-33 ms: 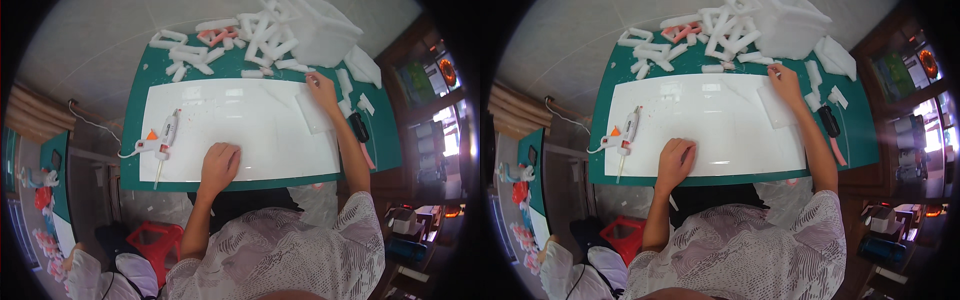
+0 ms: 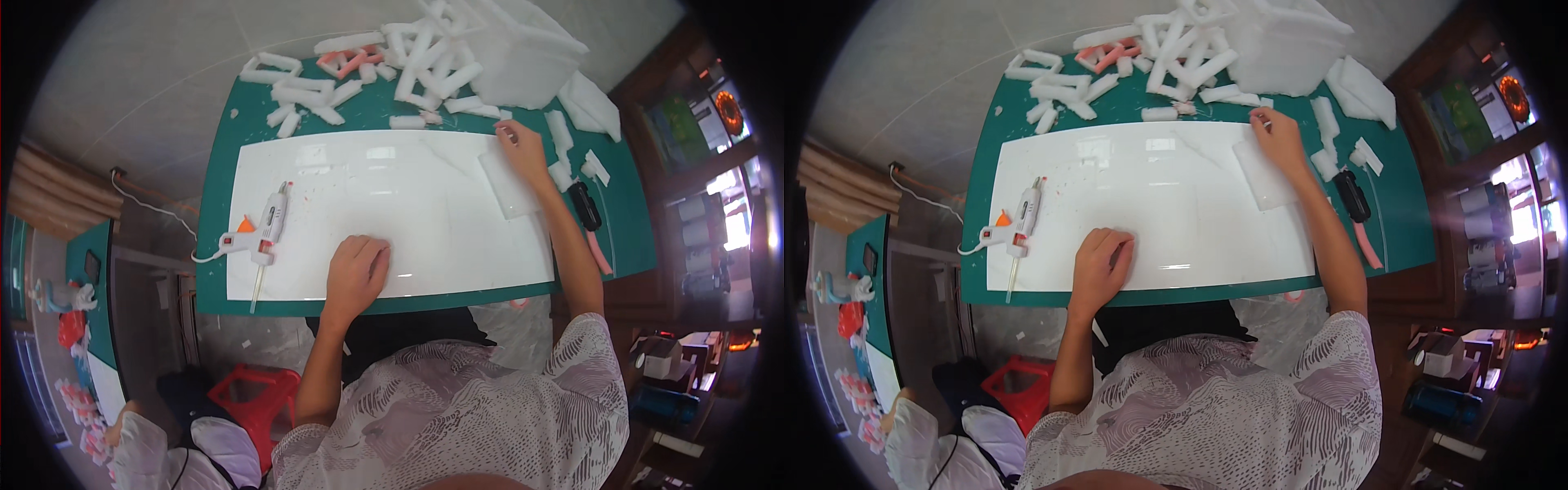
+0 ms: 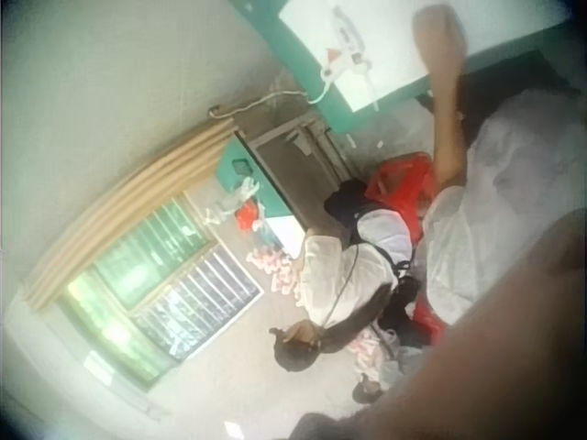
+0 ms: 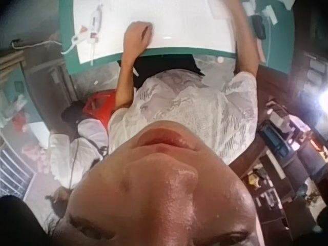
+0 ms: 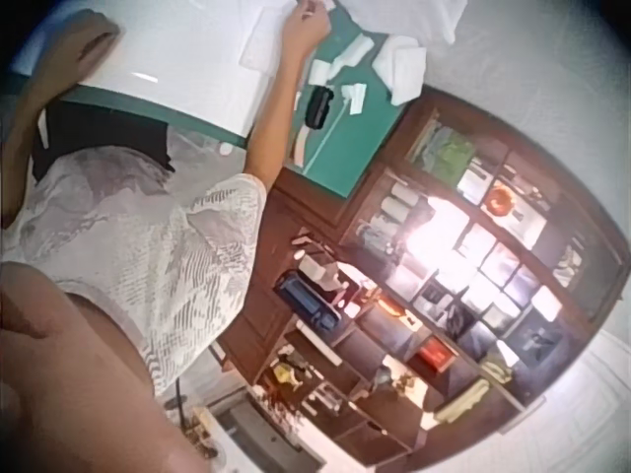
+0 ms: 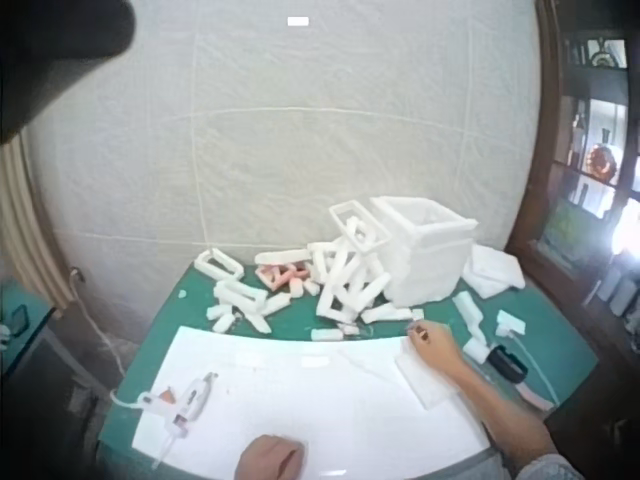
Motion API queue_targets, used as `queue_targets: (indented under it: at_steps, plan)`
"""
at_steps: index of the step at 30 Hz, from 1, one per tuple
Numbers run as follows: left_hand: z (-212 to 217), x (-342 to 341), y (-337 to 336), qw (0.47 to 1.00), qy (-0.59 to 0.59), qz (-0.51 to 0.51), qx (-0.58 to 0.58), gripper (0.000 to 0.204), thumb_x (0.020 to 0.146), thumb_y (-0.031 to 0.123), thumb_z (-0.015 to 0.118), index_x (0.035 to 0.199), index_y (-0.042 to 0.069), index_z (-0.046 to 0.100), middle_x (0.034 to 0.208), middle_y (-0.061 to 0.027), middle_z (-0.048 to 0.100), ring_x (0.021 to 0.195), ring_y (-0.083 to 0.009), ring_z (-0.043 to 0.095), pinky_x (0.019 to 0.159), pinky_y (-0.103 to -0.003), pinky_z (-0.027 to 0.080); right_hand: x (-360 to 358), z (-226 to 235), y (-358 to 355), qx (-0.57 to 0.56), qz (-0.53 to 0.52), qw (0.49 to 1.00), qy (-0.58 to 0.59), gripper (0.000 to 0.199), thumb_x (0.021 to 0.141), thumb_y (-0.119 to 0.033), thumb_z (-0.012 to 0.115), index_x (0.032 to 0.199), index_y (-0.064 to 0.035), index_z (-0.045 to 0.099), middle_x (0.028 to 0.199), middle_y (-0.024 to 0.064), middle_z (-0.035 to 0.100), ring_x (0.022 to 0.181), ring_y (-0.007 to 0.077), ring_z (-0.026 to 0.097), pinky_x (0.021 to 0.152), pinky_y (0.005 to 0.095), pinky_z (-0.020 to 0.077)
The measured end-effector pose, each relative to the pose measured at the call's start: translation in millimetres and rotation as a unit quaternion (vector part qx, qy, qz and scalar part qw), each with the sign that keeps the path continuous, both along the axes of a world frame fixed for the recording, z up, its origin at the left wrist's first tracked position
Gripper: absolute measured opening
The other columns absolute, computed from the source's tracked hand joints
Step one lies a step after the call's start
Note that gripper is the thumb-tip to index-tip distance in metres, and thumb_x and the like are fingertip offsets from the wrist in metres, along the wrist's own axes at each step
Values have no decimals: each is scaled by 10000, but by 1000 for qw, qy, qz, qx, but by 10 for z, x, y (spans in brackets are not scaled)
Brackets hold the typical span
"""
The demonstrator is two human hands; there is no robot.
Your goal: The person applies hot glue to pieces of foam using a glue gun and presses the foam pieces together by hand to assemble a structure.
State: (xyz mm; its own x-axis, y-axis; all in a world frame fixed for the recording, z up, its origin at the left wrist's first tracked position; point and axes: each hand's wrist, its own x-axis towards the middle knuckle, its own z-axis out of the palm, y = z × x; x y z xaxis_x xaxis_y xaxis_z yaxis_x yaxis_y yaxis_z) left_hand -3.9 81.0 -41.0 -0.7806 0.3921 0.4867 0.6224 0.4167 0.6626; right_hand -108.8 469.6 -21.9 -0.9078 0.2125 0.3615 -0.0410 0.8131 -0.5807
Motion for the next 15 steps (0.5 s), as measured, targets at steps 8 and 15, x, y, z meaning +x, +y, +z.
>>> queue_targets:
  at_steps: [8,15]
  plan:
    - [43,6,85,999,-33,-5,-17,79,860,1,671,938,4,660,873,-142,656,832,-331,611,750,-414,487,164,-134,-72,69,17,995,75,180,906,-154,637,958,-3,719,908,173,721,847,329,671,787,410,524]
    - [-9,11,80,998,-45,37,-23,51,892,7,653,940,0,669,855,-133,650,769,-285,618,708,-367,497,101,-161,-104,123,11,992,31,237,910,-224,645,860,0,704,851,173,706,825,367,663,768,444,511]
